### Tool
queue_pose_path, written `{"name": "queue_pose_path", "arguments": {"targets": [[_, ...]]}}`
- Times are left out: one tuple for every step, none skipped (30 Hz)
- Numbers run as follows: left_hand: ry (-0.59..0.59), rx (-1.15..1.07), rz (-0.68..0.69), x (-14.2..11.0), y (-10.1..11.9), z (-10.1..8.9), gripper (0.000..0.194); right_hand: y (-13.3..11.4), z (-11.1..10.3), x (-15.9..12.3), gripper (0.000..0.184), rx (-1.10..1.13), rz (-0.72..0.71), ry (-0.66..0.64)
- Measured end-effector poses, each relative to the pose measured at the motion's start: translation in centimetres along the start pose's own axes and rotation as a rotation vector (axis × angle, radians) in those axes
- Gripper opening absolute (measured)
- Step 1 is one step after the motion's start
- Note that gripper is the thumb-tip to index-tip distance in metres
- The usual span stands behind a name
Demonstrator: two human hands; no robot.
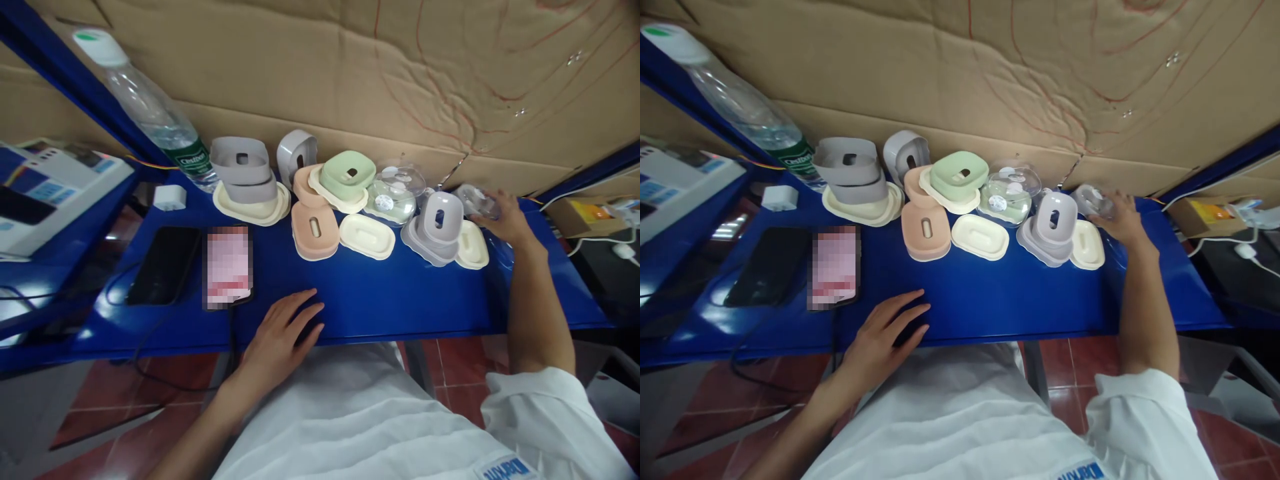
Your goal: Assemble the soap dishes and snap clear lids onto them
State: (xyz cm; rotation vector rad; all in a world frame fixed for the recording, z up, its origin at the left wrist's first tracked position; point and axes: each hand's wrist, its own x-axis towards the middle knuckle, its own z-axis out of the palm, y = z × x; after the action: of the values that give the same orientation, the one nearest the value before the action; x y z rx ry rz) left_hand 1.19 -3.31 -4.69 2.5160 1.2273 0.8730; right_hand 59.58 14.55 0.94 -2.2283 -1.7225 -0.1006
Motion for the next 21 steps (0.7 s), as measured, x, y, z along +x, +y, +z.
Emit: {"name": "queue_pose_path", "arguments": {"targets": [[-0.014,-0.01,-0.002,0.0,-0.1,-0.1,0.032,0.0,-0.3,-0.5,0.075,-0.011,0.012,0.019],[-0.028,-0.029,-0.005,-0.1,-0.2,-0.2,0.034,-0.3,-0.7,-1.1,0.072,-0.02,0.015,0.055],[-0.04,-0.054,-0.009,-0.1,-0.3,-0.4,0.035,-0.8,-1.3,-1.7,0.068,-0.022,0.001,0.103],[-0.047,-0.076,-0.014,-0.2,-0.4,-0.5,0.036,-1.8,-1.8,-2.5,0.063,-0.016,-0.04,0.149],[-0.048,-0.086,-0.017,-0.2,-0.5,-0.6,0.037,-3.2,-2.3,-3.3,0.056,0.001,-0.111,0.19],[-0.045,-0.081,-0.015,-0.2,-0.5,-0.6,0.036,-5.0,-2.7,-4.3,0.048,0.028,-0.208,0.211],[-0.04,-0.061,-0.007,-0.1,-0.4,-0.7,0.036,-7.3,-2.9,-5.4,0.041,0.062,-0.331,0.201],[-0.034,-0.032,0.006,0.0,-0.3,-0.7,0.034,-9.8,-2.8,-6.8,0.036,0.106,-0.458,0.192],[-0.032,-0.003,0.022,0.1,-0.2,-0.6,0.032,-12.5,-2.4,-8.2,0.035,0.151,-0.568,0.161],[-0.033,0.021,0.035,0.3,0.0,-0.6,0.031,-15.1,-1.8,-9.7,0.034,0.193,-0.686,0.118],[-0.035,0.04,0.039,0.5,0.1,-0.6,0.03,-17.4,-1.0,-11.3,0.035,0.215,-0.792,0.053],[-0.034,0.055,0.036,0.7,0.2,-0.5,0.03,-19.5,-0.1,-12.7,0.04,0.207,-0.877,-0.006],[-0.028,0.067,0.029,0.8,0.3,-0.5,0.03,-21.0,0.7,-13.9,0.045,0.186,-0.934,-0.045],[-0.018,0.077,0.02,0.9,0.3,-0.5,0.032,-22.1,1.6,-14.9,0.044,0.18,-0.982,-0.081],[-0.006,0.083,0.008,1.0,0.3,-0.5,0.034,-22.6,2.2,-15.8,0.041,0.183,-1.02,-0.111],[0.01,0.086,-0.004,1.1,0.2,-0.4,0.037,-22.8,2.7,-16.4,0.036,0.205,-1.057,-0.139],[0.021,0.084,-0.015,1.1,0.2,-0.4,0.041,-22.6,3.0,-16.8,0.032,0.243,-1.094,-0.167],[0.027,0.082,-0.024,1.1,0.1,-0.3,0.044,-22.3,3.1,-17.1,0.031,0.293,-1.131,-0.189],[0.025,0.082,-0.031,1.1,0.1,-0.3,0.047,-22.0,3.1,-17.3,0.032,0.35,-1.169,-0.201],[0.017,0.084,-0.035,1.1,0.1,-0.3,0.05,-21.7,3.0,-17.4,0.034,0.404,-1.204,-0.205],[0.0,0.088,-0.035,1.1,0.1,-0.2,0.052,-21.6,2.9,-17.4,0.037,0.45,-1.231,-0.199]]}}
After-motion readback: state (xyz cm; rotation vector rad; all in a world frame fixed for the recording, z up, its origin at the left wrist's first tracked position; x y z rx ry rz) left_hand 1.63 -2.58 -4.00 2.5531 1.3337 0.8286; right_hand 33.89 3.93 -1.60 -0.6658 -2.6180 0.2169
